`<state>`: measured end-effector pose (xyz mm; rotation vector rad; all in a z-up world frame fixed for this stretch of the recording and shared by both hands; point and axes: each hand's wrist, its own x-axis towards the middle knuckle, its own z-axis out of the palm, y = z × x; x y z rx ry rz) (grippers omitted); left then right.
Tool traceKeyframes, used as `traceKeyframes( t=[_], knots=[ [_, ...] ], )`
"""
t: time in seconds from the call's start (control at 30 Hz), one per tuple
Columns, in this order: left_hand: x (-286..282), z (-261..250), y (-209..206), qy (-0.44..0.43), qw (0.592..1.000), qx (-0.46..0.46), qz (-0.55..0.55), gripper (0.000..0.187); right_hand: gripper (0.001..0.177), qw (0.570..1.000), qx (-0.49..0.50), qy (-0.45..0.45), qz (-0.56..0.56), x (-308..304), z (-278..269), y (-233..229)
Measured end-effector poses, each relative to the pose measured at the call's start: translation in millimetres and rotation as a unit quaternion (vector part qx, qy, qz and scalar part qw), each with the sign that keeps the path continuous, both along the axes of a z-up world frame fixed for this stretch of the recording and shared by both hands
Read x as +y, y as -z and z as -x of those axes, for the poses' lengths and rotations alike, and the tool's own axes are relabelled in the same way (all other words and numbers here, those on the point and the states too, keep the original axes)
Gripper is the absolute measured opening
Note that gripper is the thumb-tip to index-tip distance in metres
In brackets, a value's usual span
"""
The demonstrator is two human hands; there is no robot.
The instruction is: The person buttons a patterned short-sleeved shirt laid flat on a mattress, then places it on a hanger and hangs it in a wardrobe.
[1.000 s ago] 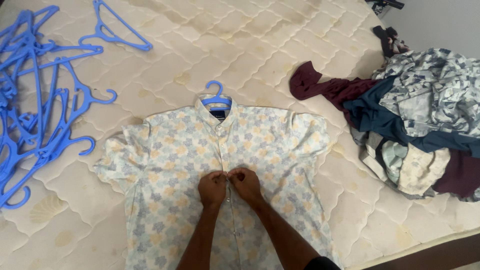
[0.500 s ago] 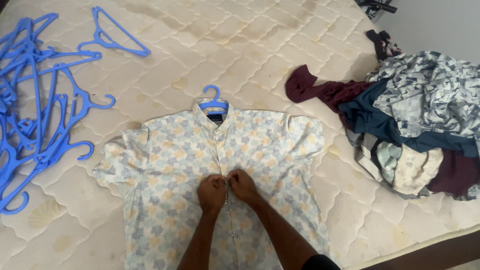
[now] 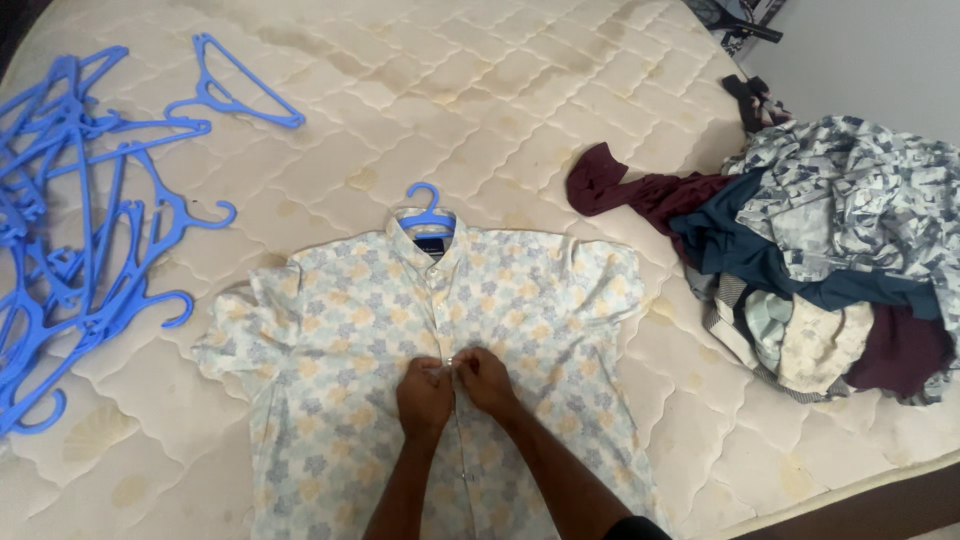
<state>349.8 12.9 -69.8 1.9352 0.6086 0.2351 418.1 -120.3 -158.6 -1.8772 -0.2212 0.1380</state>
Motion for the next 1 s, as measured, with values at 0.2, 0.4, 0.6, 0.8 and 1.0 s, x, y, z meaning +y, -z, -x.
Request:
traceKeyframes(
  t=[0.2,0.4,0.6,0.8,1.0],
  knots=[
    [4.2,17.8,21.9,-0.010,0.989,-0.119,-0.093,0.010,0.022,1.000,-0.010,0.011,0.007,-8.3,31.3,-9.1],
    [1.7,71.8,-28.6,0.069,0.990,0.101,-0.076,0.037,0.039,0.997,-0.062,0.015,0.044,-11.9,84.7,-41.2],
    [-8.2,131.5,-24.7,0.091,0.974,0.054,-0.199,0.050,0.046,0.970,-0.121,0.080,0.193,-8.6,153.3,-95.4],
    [-30.2,177.8,-27.8,0.156,0.951,0.129,-0.233,0.065,0.036,0.949,-0.109,0.090,0.282,-5.1,190.4,-111.9],
    [-49.6,241.1,-40.5,0.140,0.965,0.153,-0.161,0.060,0.039,0.916,-0.057,0.040,0.394,-21.5,246.7,-123.3]
  ],
)
